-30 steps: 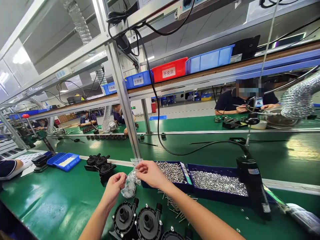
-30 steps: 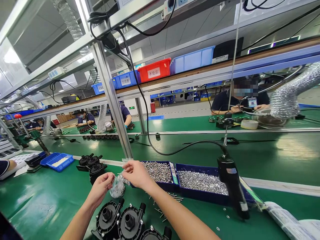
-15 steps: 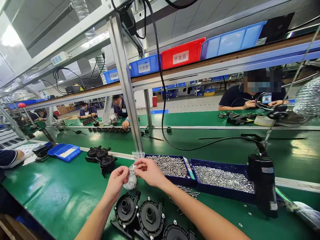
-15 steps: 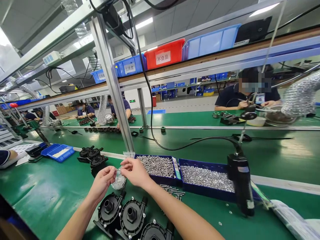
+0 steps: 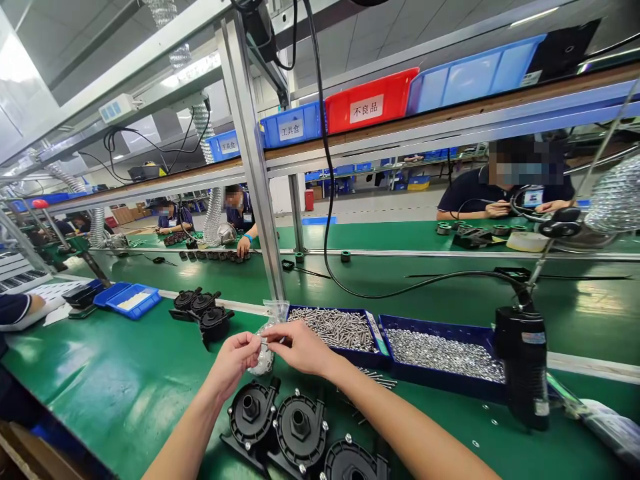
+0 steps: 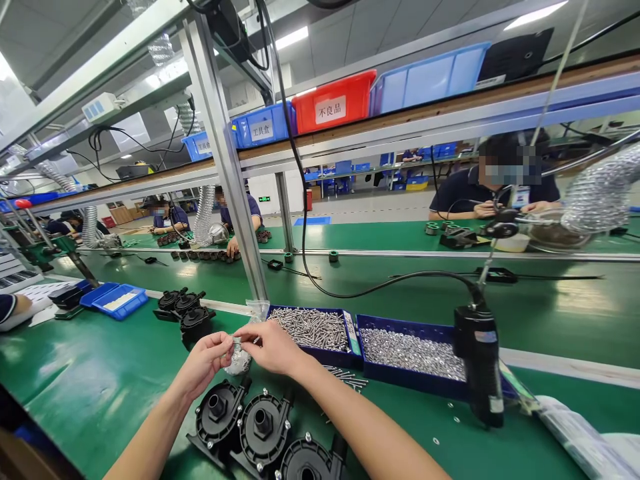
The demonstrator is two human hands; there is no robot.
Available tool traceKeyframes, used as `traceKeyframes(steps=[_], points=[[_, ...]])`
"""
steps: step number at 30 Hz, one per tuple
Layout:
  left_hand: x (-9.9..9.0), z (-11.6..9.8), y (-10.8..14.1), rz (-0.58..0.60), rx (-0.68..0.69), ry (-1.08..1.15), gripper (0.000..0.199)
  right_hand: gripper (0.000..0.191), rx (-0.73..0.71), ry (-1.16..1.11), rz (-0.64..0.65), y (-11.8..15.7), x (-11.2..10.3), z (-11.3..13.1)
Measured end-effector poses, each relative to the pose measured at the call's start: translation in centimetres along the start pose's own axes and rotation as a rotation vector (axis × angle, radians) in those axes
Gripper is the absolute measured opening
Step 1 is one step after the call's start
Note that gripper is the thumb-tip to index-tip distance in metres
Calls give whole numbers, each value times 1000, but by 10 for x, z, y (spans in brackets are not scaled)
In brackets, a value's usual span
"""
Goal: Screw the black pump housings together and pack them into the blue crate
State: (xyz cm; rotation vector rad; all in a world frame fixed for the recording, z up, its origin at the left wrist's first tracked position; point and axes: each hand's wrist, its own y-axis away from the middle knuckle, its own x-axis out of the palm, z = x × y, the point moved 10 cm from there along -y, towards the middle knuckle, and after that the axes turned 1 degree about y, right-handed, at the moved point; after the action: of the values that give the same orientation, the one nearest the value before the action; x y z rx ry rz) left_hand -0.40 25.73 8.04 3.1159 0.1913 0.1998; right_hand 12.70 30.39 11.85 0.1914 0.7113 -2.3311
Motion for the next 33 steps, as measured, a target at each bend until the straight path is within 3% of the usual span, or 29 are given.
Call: traceKeyframes(steps=[4,8,11,15,17,20,23,28,33], points=[[-6,-2,-2,-33,30,-53,55,30,-15,1,9,1,3,-1],[-24,-10,-8,-140,150,-172,52,25,11,-31,-15,0,4,-7],[-55,-26,-11,-302,289,-318,44,26,32,-54,-23,0,5,-9],[-109,-57,-10,-575,487,-538,31,36,21,-55,6,2,6,-3],[-132,-64,-15,-636,519,-630,28,39,3,-53,36,3,10,0],[-153,-60,-30,-604,470,-725,26,52,0,-107,129,6,24,-1],[-158,-51,-42,-524,393,-783,25,58,-15,-49,210,8,38,-5],[-154,-51,-35,-415,291,-836,28,29,-138,228,239,11,35,5],[-134,-50,-13,-218,201,-792,35,33,-291,491,414,14,50,22]])
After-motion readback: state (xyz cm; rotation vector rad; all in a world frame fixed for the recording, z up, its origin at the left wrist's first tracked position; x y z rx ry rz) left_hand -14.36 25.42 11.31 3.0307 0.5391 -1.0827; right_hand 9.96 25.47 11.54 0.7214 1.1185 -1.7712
